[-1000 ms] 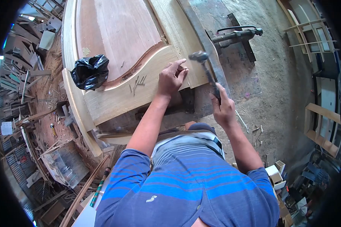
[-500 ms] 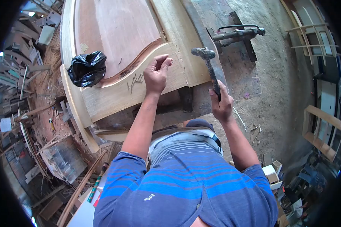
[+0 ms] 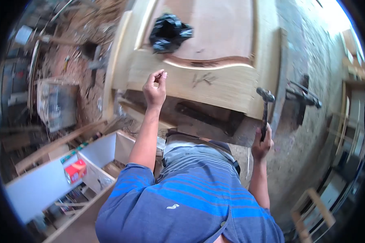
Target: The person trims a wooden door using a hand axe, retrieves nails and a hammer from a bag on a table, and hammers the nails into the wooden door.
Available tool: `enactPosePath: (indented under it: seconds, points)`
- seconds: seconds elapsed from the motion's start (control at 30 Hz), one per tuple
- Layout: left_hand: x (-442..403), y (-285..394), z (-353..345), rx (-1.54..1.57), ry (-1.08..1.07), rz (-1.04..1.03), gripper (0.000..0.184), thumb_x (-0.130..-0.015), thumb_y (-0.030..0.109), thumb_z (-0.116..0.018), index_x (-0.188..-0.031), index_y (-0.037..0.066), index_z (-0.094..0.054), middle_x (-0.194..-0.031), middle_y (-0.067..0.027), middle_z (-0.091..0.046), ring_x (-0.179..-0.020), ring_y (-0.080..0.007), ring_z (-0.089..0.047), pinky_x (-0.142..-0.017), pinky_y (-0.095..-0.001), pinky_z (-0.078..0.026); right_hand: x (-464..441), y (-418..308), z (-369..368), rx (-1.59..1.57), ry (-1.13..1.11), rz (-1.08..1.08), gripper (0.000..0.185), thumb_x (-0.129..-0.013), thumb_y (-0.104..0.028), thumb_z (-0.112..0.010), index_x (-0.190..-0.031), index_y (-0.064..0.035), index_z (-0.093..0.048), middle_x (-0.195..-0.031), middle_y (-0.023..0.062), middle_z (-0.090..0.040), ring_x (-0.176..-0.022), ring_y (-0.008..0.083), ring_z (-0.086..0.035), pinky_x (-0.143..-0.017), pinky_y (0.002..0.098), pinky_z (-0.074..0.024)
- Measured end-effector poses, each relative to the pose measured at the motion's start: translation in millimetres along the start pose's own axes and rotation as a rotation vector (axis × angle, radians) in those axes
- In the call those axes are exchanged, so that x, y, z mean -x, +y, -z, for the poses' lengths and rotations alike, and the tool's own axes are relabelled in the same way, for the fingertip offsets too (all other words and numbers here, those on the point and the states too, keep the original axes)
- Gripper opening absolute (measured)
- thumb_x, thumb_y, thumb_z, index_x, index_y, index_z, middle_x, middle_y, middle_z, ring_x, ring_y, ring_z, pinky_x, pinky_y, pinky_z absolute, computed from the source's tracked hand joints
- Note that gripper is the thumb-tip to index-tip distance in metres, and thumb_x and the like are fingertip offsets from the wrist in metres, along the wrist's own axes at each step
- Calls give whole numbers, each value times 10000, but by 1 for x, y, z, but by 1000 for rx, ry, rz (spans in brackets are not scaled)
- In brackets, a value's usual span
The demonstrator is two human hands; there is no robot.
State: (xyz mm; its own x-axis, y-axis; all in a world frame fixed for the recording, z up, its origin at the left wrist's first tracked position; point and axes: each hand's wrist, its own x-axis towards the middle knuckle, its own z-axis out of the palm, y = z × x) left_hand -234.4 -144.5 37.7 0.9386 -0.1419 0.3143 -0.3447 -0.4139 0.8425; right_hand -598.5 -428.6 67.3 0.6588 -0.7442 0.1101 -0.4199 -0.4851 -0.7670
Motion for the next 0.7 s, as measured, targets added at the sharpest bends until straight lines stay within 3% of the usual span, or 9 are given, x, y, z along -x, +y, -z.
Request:
enactPosePath:
  seconds: [0.17,0.2,0.27,0.33,0.4,0.5,0.63,0.7]
  points:
    - [-11,-44,66,-141,196,110,194,-1058,189,-782,-1151,18,-787,-954,-89,-826,-835,-163,-775,-780,-329,-603,-15,-36,-51,61,-268,87,372,-1061,-208,-746,-1386,-44,-667,-993,209,-791,-872,338,-815,-794,433,-625]
    - [-15,-50,78,-145,220,130,198,-1062,196,-777,-1156,22,-785,-966,-95,-830,-851,-171,-786,-781,-338,-606,-21,-62,-66,64,-349,69,420,-1055,-213,-753,-1435,-63,-652,-1049,227,-802,-936,371,-824,-818,442,-630]
    - [-30,-66,101,-147,261,162,206,-1069,211,-767,-1166,29,-782,-991,-107,-837,-882,-188,-808,-784,-356,-614,-29,-99,-108,4,-381,174,471,-1093,-252,-717,-1529,-101,-621,-1016,220,-793,-917,312,-800,-859,427,-600]
    - [-51,-95,113,-139,254,138,224,-1071,215,-762,-1188,25,-779,-1026,-119,-839,-926,-199,-814,-826,-357,-621,-44,-143,-146,12,-543,129,526,-1100,-291,-699,-1596,-158,-585,-1070,258,-790,-962,378,-801,-908,445,-594]
    - [-77,-111,119,-121,233,132,246,-1065,206,-768,-1204,4,-780,-1053,-115,-834,-964,-178,-801,-874,-338,-621,-60,-192,-187,-13,-550,295,555,-1084,-247,-700,-1617,-211,-549,-1131,259,-791,-977,495,-768,-851,546,-609]
    - [-120,-119,118,-86,249,81,224,-1059,187,-765,-1182,1,-790,-1066,-154,-843,-979,-212,-822,-855,-352,-634,-79,-254,-249,34,-656,248,603,-1090,-223,-685,-1663,-245,-498,-1144,257,-787,-954,505,-759,-817,571,-595]
    - [-151,-141,110,-61,189,22,171,-1055,128,-765,-1170,5,-795,-1054,-174,-842,-958,-246,-834,-818,-358,-648,-85,-286,-322,-132,-416,518,633,-1117,-260,-637,-1714,-293,-428,-985,257,-783,-858,493,-755,-724,581,-580]
    - [-158,-150,107,-65,184,-85,136,-1055,94,-756,-1158,13,-792,-1037,-171,-842,-938,-258,-838,-793,-359,-651,-88,-290,-339,118,-526,447,613,-1121,-238,-635,-1704,-284,-452,-1072,276,-777,-864,489,-762,-719,556,-582]
